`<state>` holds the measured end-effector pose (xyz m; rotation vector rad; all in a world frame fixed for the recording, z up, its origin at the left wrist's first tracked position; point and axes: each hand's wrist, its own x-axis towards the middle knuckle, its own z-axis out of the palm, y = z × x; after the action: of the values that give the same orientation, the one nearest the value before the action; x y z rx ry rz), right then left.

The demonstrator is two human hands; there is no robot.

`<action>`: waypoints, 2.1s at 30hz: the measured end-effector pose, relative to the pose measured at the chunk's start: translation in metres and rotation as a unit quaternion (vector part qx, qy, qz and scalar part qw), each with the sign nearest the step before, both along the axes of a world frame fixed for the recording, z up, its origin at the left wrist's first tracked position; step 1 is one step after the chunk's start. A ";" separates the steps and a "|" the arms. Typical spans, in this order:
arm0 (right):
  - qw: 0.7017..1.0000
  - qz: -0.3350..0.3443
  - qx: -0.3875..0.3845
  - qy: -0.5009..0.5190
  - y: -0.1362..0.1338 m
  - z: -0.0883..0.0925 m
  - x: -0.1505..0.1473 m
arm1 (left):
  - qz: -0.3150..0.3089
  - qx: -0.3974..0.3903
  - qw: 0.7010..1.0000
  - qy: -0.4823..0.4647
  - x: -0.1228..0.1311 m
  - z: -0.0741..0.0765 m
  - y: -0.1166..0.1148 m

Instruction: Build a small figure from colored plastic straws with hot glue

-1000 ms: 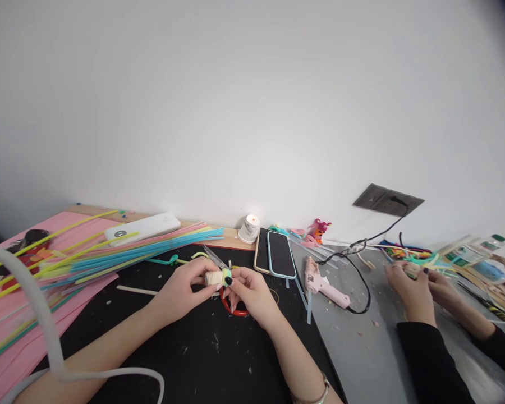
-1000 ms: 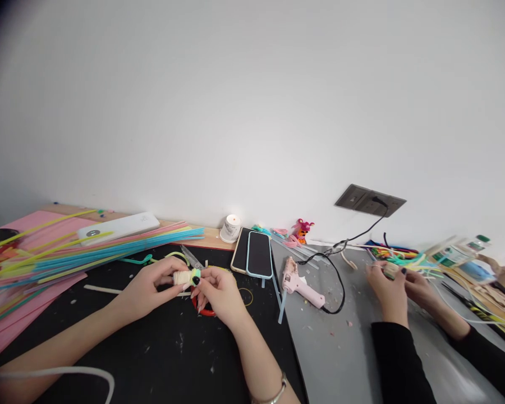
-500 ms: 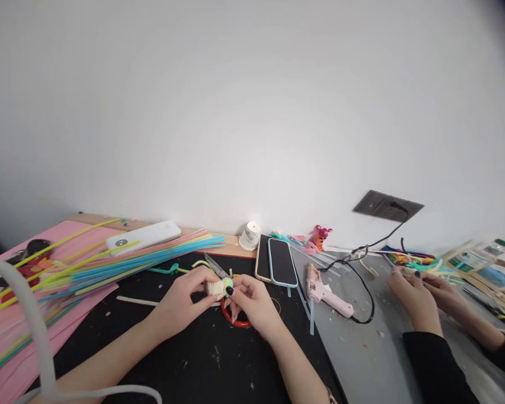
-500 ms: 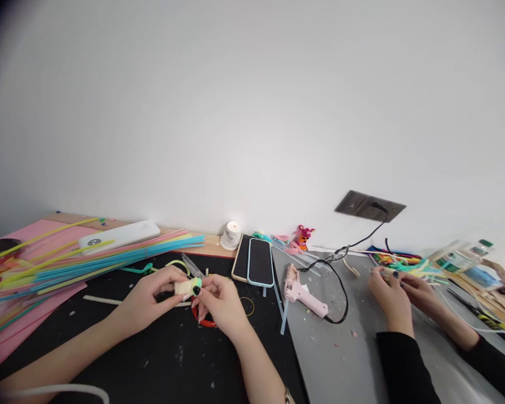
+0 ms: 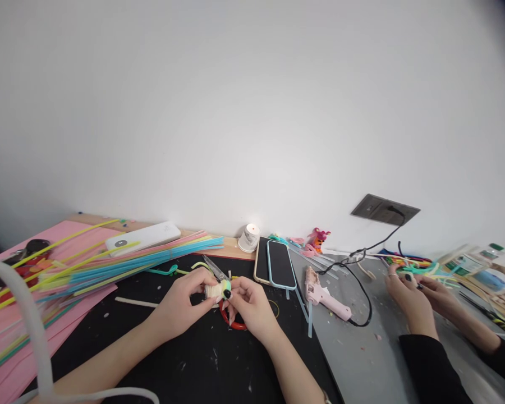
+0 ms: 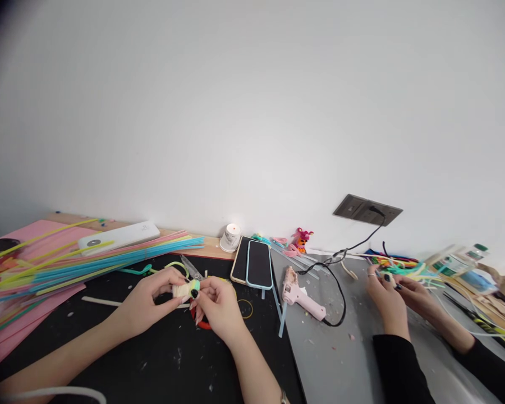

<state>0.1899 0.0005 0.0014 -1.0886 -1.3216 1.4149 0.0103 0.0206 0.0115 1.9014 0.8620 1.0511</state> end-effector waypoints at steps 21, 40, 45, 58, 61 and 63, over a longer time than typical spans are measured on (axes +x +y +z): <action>1.000 -0.031 -0.003 0.000 -0.003 0.003 -0.004 | -0.016 -0.031 0.998 -0.057 -0.003 -0.009 0.005; 0.998 -0.036 0.014 -0.040 -0.004 0.003 -0.005 | 0.021 -0.033 0.997 -0.073 -0.001 -0.005 0.002; 0.998 -0.035 0.016 -0.045 -0.005 0.004 -0.005 | 0.015 -0.032 0.997 -0.067 -0.001 -0.006 0.003; 0.995 -0.047 0.042 -0.075 -0.006 0.005 -0.004 | 0.008 -0.016 0.998 -0.065 -0.005 -0.015 0.006; 0.994 -0.049 0.054 -0.080 -0.006 0.003 -0.003 | 0.006 -0.011 0.998 -0.061 -0.005 -0.016 0.008; 0.994 -0.048 0.059 -0.082 -0.006 0.003 -0.003 | 0.008 -0.010 0.998 -0.060 -0.005 -0.016 0.008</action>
<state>0.1872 -0.0054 0.0041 -1.1924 -1.4308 1.1826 0.0048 0.0289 -0.0045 1.7986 0.8168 1.1490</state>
